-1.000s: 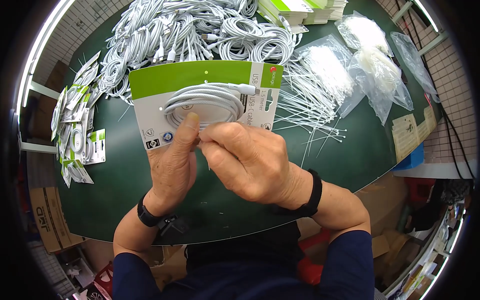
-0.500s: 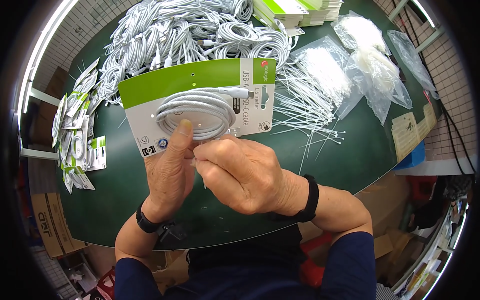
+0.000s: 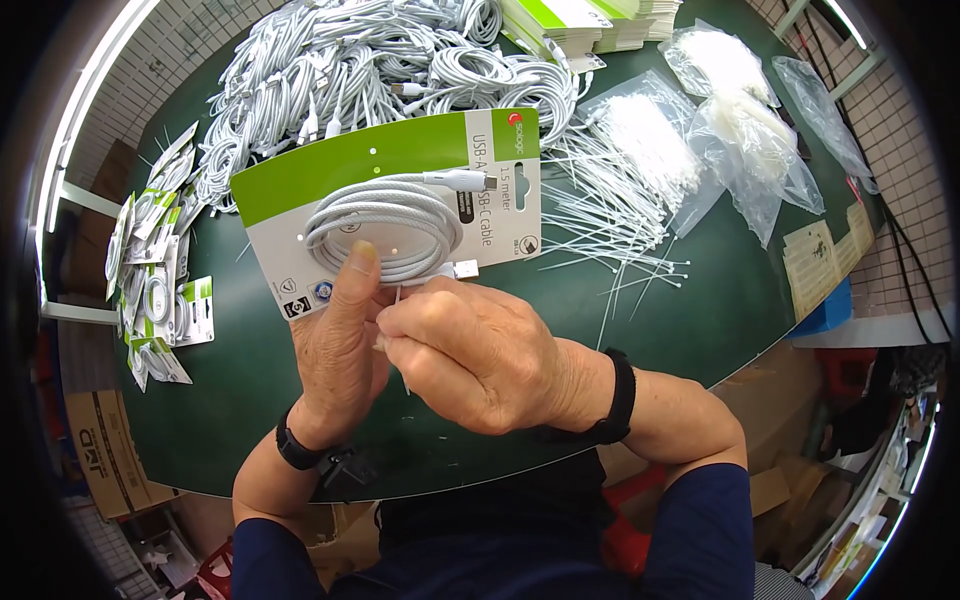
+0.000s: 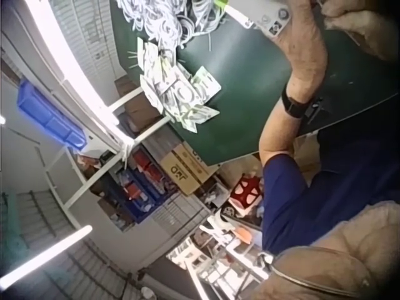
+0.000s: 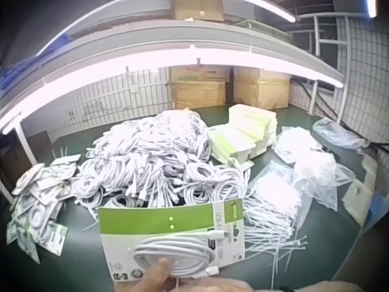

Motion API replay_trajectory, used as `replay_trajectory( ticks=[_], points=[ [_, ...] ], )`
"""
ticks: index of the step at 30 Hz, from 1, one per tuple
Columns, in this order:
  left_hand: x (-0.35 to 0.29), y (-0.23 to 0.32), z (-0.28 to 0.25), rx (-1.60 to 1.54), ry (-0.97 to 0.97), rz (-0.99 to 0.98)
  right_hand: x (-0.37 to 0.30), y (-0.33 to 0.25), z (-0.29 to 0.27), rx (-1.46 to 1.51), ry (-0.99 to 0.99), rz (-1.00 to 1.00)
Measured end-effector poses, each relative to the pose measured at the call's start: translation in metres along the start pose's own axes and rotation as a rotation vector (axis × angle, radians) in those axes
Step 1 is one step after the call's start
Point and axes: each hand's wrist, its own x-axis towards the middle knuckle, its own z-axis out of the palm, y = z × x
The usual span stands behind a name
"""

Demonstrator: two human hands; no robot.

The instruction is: The person packages a cable by hand by placing it onto a card and securing it with two zip ties. They thread the zip ties through the card and cable, pull them tight, and then set the assembly aside to repeat the process.

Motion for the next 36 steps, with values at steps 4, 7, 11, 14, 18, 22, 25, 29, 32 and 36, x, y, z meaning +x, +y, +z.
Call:
replay_trajectory(
  ticks=[4, 7, 11, 14, 18, 22, 25, 29, 32, 36],
  points=[
    [0.0002, 0.0010, -0.0009, -0.009, 0.001, -0.004, -0.0003, -0.0014, -0.0005, 0.098, -0.014, -0.026],
    [0.0008, 0.0016, -0.0004, -0.015, -0.004, -0.007, 0.0003, -0.0023, -0.0008, 0.162, -0.030, -0.023],
    [0.0013, 0.0021, 0.0007, -0.008, -0.004, -0.009, -0.0005, 0.0002, -0.0010, 0.166, -0.032, -0.024],
    [0.0022, 0.0024, -0.0004, 0.001, -0.014, -0.004, -0.0002, 0.0015, 0.0035, 0.105, -0.001, -0.023],
    [0.0027, 0.0026, -0.0029, 0.019, -0.010, -0.054, 0.0022, -0.0005, 0.0012, 0.144, -0.051, 0.020],
    [0.0027, 0.0039, -0.0037, 0.060, -0.008, -0.080, 0.0023, -0.0017, 0.0007, 0.148, -0.090, 0.026],
    [0.0026, 0.0037, -0.0026, 0.056, -0.009, -0.079, -0.0002, -0.0008, 0.0002, 0.169, -0.076, 0.016],
    [0.0025, 0.0025, 0.0003, 0.002, 0.007, -0.094, -0.0034, 0.0005, 0.0004, 0.211, -0.075, 0.009],
    [0.0029, 0.0024, -0.0026, 0.023, -0.006, -0.096, -0.0030, 0.0006, -0.0001, 0.236, -0.077, 0.013],
    [0.0026, 0.0002, -0.0039, 0.029, -0.016, -0.096, -0.0041, 0.0008, 0.0001, 0.252, -0.059, 0.034]
  ],
)
